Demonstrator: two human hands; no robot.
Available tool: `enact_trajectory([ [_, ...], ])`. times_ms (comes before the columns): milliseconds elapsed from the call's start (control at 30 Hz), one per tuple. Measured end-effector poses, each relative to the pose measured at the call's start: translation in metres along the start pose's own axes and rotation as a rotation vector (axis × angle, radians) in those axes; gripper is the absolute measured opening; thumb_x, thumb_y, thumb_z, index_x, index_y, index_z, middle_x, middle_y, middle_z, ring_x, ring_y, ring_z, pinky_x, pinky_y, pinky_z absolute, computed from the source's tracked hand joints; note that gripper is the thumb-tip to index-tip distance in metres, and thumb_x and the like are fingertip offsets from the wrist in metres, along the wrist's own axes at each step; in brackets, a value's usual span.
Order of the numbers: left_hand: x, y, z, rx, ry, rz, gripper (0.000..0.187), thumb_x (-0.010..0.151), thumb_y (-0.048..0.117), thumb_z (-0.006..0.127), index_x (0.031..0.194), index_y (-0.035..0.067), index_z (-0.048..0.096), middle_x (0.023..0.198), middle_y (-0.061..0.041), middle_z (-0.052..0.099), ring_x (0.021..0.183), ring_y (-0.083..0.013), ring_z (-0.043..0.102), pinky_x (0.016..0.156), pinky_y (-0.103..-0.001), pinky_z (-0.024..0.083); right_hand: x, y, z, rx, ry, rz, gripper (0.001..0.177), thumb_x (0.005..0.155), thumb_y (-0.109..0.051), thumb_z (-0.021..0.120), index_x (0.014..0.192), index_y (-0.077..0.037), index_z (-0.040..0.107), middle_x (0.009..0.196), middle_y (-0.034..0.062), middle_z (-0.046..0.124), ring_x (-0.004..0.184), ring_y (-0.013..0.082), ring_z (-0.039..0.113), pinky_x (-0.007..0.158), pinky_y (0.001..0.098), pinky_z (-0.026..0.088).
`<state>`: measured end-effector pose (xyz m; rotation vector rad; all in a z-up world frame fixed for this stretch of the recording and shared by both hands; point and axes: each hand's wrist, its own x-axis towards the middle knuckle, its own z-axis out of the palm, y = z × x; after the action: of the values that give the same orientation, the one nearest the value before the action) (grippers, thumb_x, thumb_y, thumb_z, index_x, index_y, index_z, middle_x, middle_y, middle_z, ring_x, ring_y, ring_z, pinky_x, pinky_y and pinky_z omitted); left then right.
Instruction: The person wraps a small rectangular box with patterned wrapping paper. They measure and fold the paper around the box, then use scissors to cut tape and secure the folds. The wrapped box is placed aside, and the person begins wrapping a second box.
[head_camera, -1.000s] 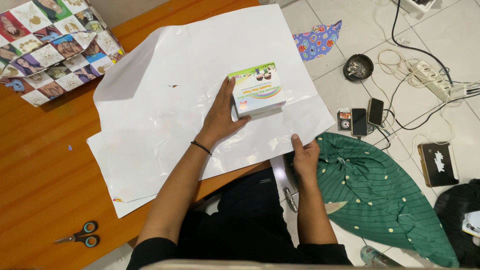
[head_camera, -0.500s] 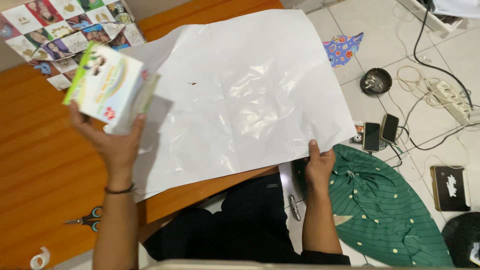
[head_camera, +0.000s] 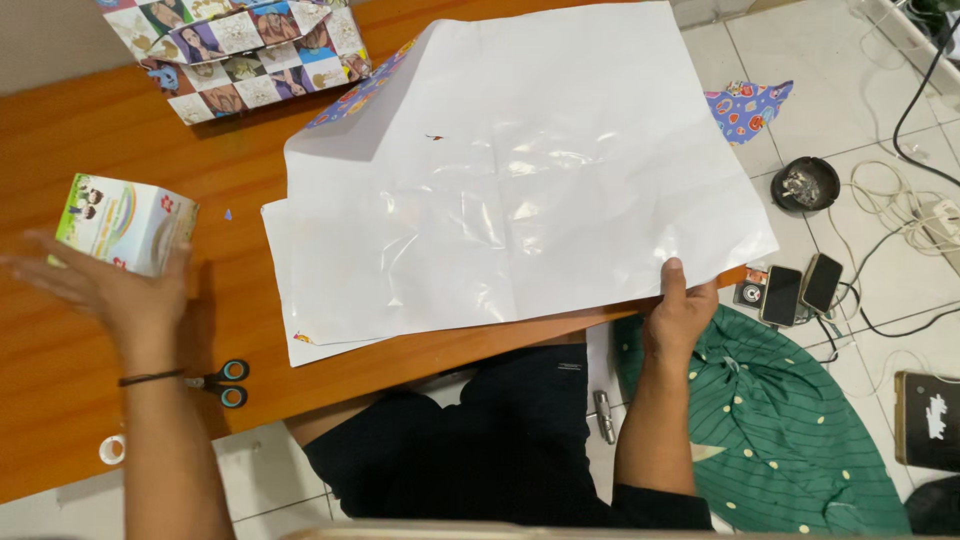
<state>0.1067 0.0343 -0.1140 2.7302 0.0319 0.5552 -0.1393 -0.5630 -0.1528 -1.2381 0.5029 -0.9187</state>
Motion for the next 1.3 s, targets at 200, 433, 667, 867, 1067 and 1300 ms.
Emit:
enact_trajectory([
  [200,-0.076,0.179,0.016,-0.257,-0.472,0.721,0.109,0.072,0.058,0.082,0.154,0.001,0.037,0.164,-0.030,0.022,0.153,-0.0486,0.020,0.123,-0.060,0.014,0.010,-0.036,0.046,-0.075,-0.080,-0.173,0.029,0.109,-0.007,0.056,0.134,0.008,0.058,0.120,0.0097,0.068,0.106,0.0132,0.064,0.094,0.0279,0.052],
  [433,-0.123,0.253,0.024,-0.133,-0.629,0.844,0.072,0.092,0.052,0.068,0.150,0.012,0.051,0.162,-0.018,0.037,0.152,-0.0411,0.024,0.122,-0.057,0.020,-0.012,-0.045,0.097,-0.108,-0.373,-0.180,0.024,0.110,-0.011,0.056,0.129,0.001,0.065,0.092,-0.0045,0.059,0.081,0.0025,0.049,0.074,0.0197,0.041],
  [667,-0.146,0.234,0.016,-0.237,-0.552,0.767,0.061,0.088,0.028,0.067,0.141,0.002,0.053,0.152,-0.021,0.044,0.142,-0.0417,0.038,0.115,-0.055,0.030,0.035,-0.020,0.082,0.174,-0.123,-0.156,0.016,0.118,-0.011,0.058,0.120,0.003,0.065,0.098,0.0019,0.065,0.087,0.0068,0.056,0.079,0.0227,0.045],
  [867,-0.136,0.209,-0.006,-0.159,-0.279,0.740,0.050,0.080,-0.005,0.063,0.130,0.001,0.065,0.134,-0.014,0.067,0.129,-0.0319,0.060,0.112,-0.050,0.044,0.070,0.000,0.026,0.033,-0.121,-0.157,0.044,0.116,-0.030,0.047,0.141,0.006,0.055,0.136,0.0165,0.065,0.122,0.0209,0.063,0.109,0.0350,0.051],
  [1067,-0.140,0.203,-0.018,-0.111,-0.116,0.692,0.045,0.082,-0.008,0.062,0.127,0.000,0.067,0.120,-0.014,0.074,0.103,-0.0281,0.072,0.092,-0.042,0.054,0.049,0.026,-0.030,-0.101,-0.393,-0.031,0.073,0.112,-0.055,0.020,0.150,0.003,0.042,0.151,0.0099,0.053,0.140,0.0217,0.049,0.120,0.0354,0.035],
  [1300,-0.138,0.226,-0.018,-0.004,-0.185,0.543,0.050,0.083,-0.007,0.064,0.131,0.001,0.069,0.109,-0.013,0.078,0.058,-0.0234,0.066,0.053,-0.034,0.050,0.006,-0.015,-0.030,-1.344,-0.667,-0.044,0.035,0.101,-0.035,0.066,0.109,-0.001,0.073,0.104,0.0200,0.073,0.106,0.0367,0.065,0.101,0.0432,0.049],
])
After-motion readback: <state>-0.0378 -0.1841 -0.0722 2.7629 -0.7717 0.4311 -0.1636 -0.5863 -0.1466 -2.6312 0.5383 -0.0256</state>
